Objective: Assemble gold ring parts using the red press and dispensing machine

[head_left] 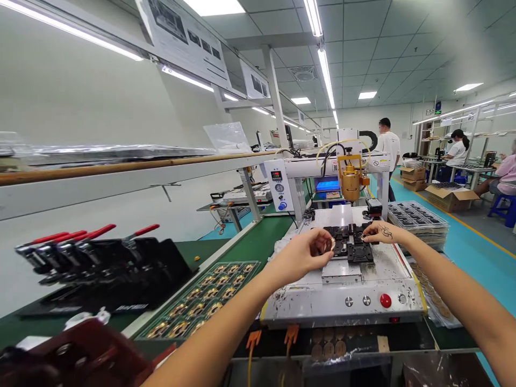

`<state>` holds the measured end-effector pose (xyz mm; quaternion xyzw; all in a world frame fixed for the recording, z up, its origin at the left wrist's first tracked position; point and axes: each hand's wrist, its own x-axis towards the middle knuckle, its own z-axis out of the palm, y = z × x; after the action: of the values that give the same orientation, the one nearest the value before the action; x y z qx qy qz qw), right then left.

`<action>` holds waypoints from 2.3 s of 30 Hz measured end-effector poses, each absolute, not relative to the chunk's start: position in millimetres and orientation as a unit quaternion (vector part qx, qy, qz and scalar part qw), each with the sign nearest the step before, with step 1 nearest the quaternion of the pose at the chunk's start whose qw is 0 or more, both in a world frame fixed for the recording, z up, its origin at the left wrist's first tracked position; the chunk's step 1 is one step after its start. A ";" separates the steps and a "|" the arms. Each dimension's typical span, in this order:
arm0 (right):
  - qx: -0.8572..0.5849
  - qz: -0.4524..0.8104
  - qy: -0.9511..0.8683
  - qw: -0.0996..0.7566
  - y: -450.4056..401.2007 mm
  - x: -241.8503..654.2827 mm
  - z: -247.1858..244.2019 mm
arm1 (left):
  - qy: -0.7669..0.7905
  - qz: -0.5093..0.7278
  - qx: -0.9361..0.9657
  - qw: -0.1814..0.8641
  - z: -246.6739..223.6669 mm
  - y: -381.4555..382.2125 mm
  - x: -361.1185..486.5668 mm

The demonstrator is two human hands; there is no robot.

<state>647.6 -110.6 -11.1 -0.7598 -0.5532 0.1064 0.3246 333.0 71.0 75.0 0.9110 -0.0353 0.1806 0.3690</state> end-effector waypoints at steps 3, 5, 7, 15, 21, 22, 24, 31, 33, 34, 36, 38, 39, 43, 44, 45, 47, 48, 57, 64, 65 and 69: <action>-0.760 0.074 -0.564 0.316 -110.5 644.2 -13.0 | -0.012 0.195 0.913 0.358 64.3 75.7 296.0; -0.766 0.041 -0.557 0.318 -107.5 642.4 -12.9 | 0.003 0.208 0.912 0.354 57.3 76.7 281.0; -0.774 0.012 -0.545 0.323 -104.1 640.2 -10.5 | 0.012 0.221 0.906 0.360 51.0 74.1 273.8; -0.801 -0.152 -0.430 0.388 -177.4 570.2 -33.8 | 0.032 0.267 0.877 0.399 -11.6 50.8 251.0; -0.821 -0.253 -0.330 0.391 -263.7 486.9 -106.2 | 0.018 0.125 0.875 0.468 -99.8 44.1 241.0; -0.824 -0.268 -0.313 0.388 -265.2 477.5 -114.0 | 0.007 0.094 0.876 0.472 -113.9 43.1 245.3; -0.818 -0.282 -0.298 0.403 -258.1 457.2 -123.8 | -0.012 0.052 0.883 0.465 -140.4 41.4 254.8; -0.754 -0.077 -0.517 0.399 -180.7 378.0 -173.0 | -0.038 0.036 0.899 0.435 -190.0 34.6 254.8; -0.747 -0.045 -0.546 0.377 -160.9 375.4 -195.9 | -0.038 0.037 0.899 0.435 -189.9 32.9 251.4; -0.747 -0.043 -0.552 0.368 -154.2 377.4 -205.7 | -0.039 0.036 0.897 0.440 -188.7 32.5 250.5; -0.747 -0.056 -0.559 0.356 -147.8 383.1 -219.9 | -0.040 0.029 0.890 0.454 -185.9 32.6 250.3; -0.744 -0.065 -0.569 0.345 -148.5 386.6 -227.1 | -0.038 0.019 0.884 0.466 -183.7 33.6 251.0; -0.742 -0.070 -0.572 0.341 -150.2 386.9 -228.8 | -0.035 0.015 0.882 0.470 -182.8 34.2 251.2; -0.740 -0.097 -0.574 0.337 -155.0 383.3 -233.2 | -0.025 -0.010 0.877 0.479 -178.2 35.8 250.5; -0.739 -0.109 -0.574 0.337 -154.8 382.9 -235.5 | -0.022 -0.017 0.877 0.480 -176.5 36.1 250.3; -0.735 -0.121 -0.575 0.337 -154.2 383.0 -238.6 | -0.021 -0.020 0.877 0.480 -174.6 36.4 250.2; -0.722 -0.149 -0.585 0.338 -152.8 384.3 -246.5 | -0.024 -0.018 0.877 0.479 -170.9 37.2 250.5; -0.711 -0.163 -0.594 0.339 -152.6 384.9 -250.8 | -0.027 -0.015 0.878 0.478 -169.2 37.9 250.7; -0.669 -0.144 -0.625 0.376 -198.8 353.6 -258.3 | -0.011 -0.001 0.881 0.473 -172.9 32.6 253.5; -0.781 -0.055 -0.388 0.487 -228.6 366.9 -215.2 | 0.012 0.155 0.890 0.428 -186.1 8.8 273.2; -0.784 -0.017 -0.348 0.514 -228.4 368.1 -206.3 | 0.016 0.169 0.889 0.425 -185.3 6.6 272.2; -0.754 0.126 -0.237 0.599 -219.4 360.3 -168.0 | 0.058 0.169 0.836 0.520 -174.3 -3.6 251.1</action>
<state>360.3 -219.4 -168.0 -0.7539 -0.2374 0.1257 0.5995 251.1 -3.6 -174.3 0.8355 0.0576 0.1685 0.5198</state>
